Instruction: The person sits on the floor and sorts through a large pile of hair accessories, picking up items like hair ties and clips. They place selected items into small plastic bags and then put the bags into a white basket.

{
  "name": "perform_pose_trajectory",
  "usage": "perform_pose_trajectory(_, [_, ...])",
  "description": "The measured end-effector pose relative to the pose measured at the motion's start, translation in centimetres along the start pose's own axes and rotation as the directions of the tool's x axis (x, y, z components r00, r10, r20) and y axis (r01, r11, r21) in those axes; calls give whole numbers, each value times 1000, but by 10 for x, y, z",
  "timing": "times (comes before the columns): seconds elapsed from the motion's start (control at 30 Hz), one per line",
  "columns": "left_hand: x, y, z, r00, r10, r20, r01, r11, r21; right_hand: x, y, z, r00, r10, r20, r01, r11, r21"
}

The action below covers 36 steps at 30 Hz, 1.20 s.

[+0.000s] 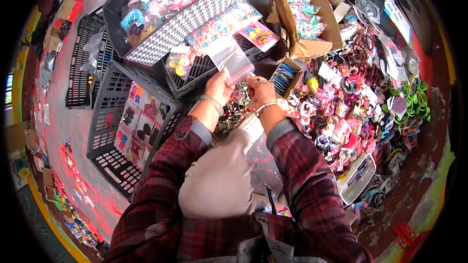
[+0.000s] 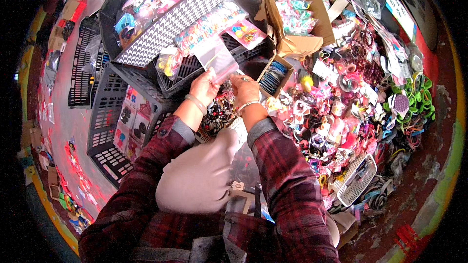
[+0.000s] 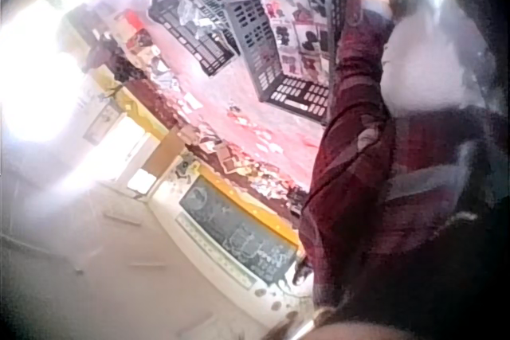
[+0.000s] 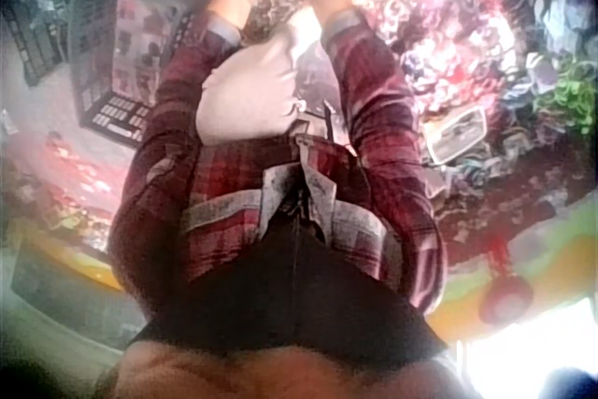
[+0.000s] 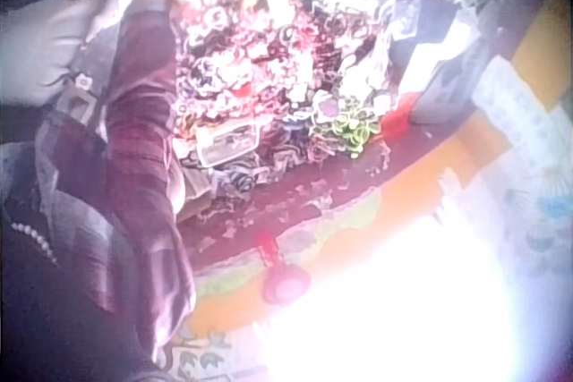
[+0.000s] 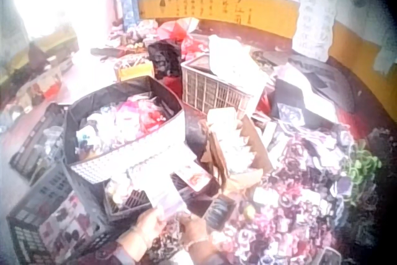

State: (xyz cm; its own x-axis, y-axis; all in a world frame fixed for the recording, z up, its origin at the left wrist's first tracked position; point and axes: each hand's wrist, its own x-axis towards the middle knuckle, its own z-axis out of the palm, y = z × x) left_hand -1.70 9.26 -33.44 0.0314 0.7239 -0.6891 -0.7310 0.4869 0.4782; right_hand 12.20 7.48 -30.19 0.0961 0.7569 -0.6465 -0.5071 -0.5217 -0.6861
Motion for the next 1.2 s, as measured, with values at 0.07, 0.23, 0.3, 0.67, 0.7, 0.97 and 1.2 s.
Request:
perform_pose_trajectory(0.07, [-5,2,6,999,-14,-33,13,1000,-5,0,5,-6,1000,4,-2,-4,1000,-11])
perform_pose_trajectory(0.23, [-10,5,12,996,-50,-69,48,998,-29,3,10,-15,999,-48,2,48,997,-60])
perform_pose_trajectory(0.3, [-10,7,11,996,-71,-52,72,997,7,4,7,-22,996,-85,34,88,992,-93])
perform_pose_trajectory(0.67, [-22,-2,25,903,-341,260,298,935,192,18,-16,-15,989,-127,83,148,926,-347])
perform_pose_trajectory(0.7, [-22,-4,25,897,-355,262,303,927,219,21,-15,-16,990,-108,85,133,915,-380])
perform_pose_trajectory(0.97, [-14,-18,13,955,-149,258,81,963,256,39,2,-46,942,-232,244,336,626,-704])
perform_pose_trajectory(1.2, [-26,-19,19,969,-118,219,60,965,254,12,-16,-21,952,-251,172,305,797,-521])
